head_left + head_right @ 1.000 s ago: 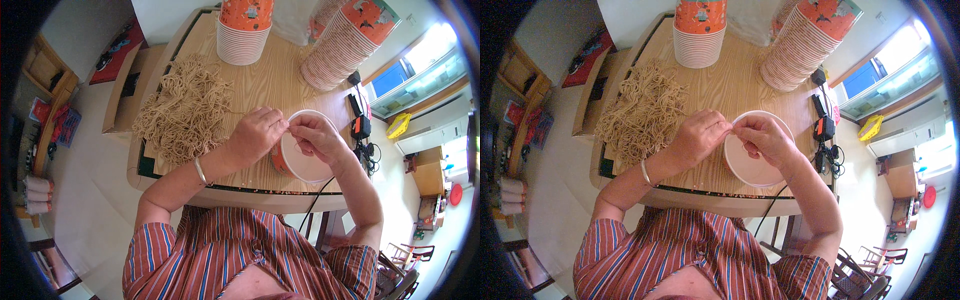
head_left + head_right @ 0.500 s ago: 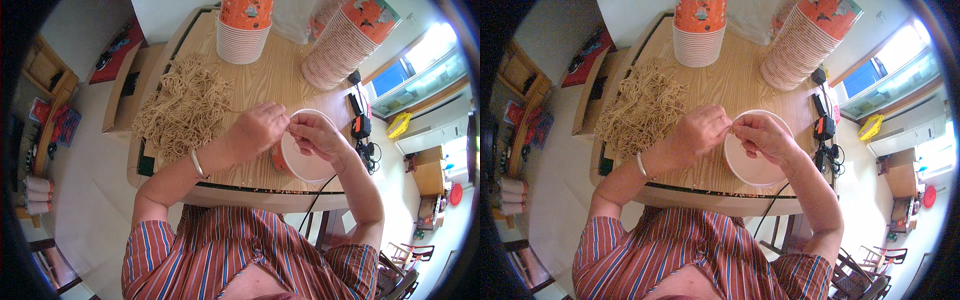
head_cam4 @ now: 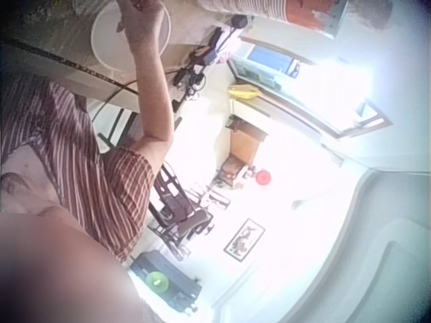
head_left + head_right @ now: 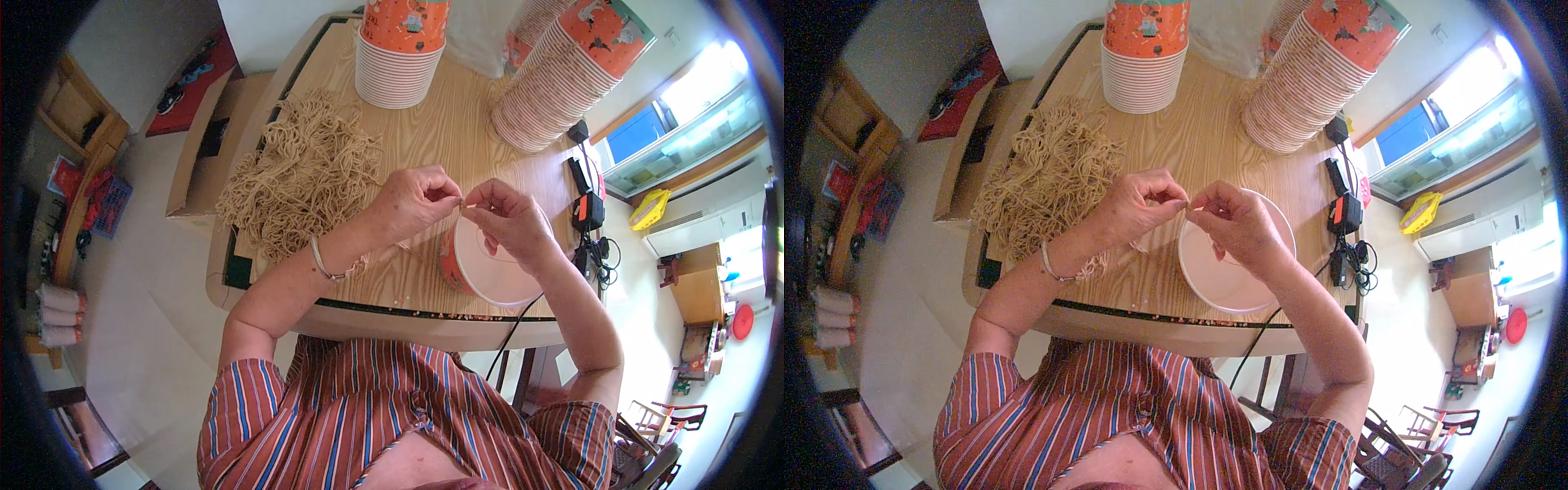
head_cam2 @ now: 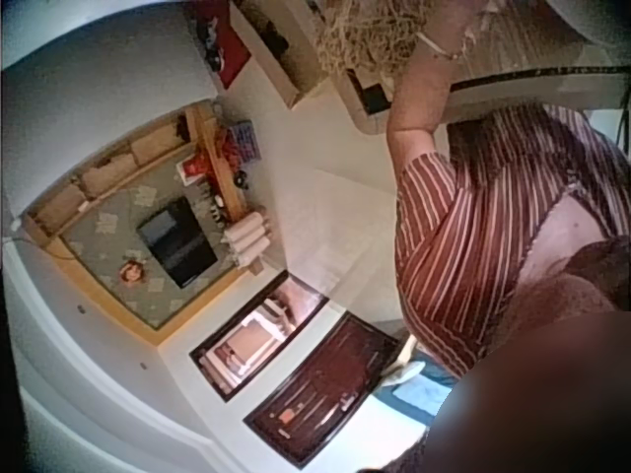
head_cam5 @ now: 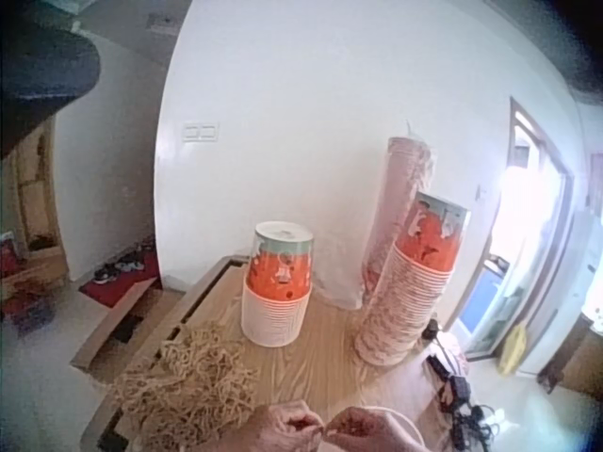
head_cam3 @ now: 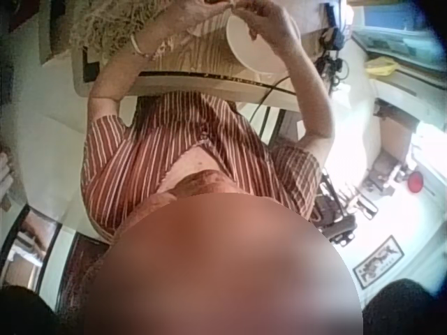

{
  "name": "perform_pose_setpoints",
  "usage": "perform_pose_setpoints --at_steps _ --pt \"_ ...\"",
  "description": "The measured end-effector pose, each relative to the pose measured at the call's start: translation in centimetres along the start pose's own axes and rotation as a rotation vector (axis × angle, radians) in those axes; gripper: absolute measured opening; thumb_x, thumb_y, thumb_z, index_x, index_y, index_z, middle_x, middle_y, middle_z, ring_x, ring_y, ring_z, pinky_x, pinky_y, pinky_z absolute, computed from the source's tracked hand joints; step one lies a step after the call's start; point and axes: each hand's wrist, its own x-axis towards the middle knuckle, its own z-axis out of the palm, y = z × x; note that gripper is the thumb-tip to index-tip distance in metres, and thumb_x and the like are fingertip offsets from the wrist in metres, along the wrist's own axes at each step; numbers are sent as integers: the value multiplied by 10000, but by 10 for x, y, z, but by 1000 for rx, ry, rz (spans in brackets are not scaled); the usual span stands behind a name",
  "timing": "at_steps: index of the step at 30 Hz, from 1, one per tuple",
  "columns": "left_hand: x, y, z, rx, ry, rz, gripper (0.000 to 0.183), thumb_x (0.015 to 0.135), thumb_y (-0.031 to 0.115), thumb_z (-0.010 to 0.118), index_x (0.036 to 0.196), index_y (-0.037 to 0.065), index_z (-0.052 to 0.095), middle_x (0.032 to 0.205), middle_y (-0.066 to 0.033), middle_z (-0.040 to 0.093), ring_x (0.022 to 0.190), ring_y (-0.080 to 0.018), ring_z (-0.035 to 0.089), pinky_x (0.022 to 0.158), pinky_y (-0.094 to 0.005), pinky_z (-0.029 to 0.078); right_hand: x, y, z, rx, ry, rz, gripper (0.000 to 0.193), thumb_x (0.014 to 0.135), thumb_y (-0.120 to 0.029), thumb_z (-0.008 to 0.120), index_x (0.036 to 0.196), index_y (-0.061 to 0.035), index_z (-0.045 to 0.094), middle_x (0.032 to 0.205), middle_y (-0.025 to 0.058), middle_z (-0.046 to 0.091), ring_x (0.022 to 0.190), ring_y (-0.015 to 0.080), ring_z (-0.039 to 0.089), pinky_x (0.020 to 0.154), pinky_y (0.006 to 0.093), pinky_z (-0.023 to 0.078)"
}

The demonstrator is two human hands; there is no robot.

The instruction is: Untangling and sorting rubber bands into a paper cup.

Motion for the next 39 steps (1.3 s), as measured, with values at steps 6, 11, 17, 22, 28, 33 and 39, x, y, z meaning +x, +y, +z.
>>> perform_pose_setpoints --at_steps 6,11,17,22,28,33,39 --pt "-3 7 -2 25 24 12 119 842 89 698 892 -18 690 839 -64 659 740 -115 643 675 -261 520 2 5 8 -220 146 -109 146 919 -153 668 911 -23 603 632 -14 540 477 43 470 377 227 386" --pt "-5 1 -1 -17 45 9 127 832 85 697 899 -22 685 845 -65 658 747 -113 645 688 -257 524 1 3 12 -218 150 -75 108 920 -114 669 949 -22 622 665 -42 555 492 16 471 403 194 365" --pt "-4 2 1 -41 44 -10 119 829 78 695 888 -24 679 839 -64 655 748 -110 645 691 -254 523 2 9 11 -169 150 -120 78 924 -100 659 935 -26 636 660 -45 557 492 7 468 403 184 360" --pt "-5 6 1 -41 35 -16 107 825 68 695 878 -23 674 834 -67 650 744 -116 644 688 -258 525 2 9 10 -171 161 -144 70 924 -97 657 923 -29 641 656 -45 559 490 8 474 400 185 362" --pt "-8 17 4 58 69 36 124 845 77 698 918 -14 654 842 -77 632 740 -149 646 680 -270 527 2 0 8 -1 129 8 87 923 -105 653 914 -19 641 690 -20 567 502 26 492 412 195 383" --pt "-13 22 7 27 133 63 163 858 98 704 974 1 644 873 -86 628 745 -152 647 685 -282 535 4 4 3 135 71 20 91 927 -112 648 922 -24 630 682 -25 534 506 37 480 421 210 405" --pt "-10 18 8 45 86 36 177 854 124 718 969 7 651 873 -88 645 753 -162 665 696 -291 543 4 6 2 165 48 27 98 929 -127 654 918 -34 627 675 -34 526 504 32 465 424 210 404"
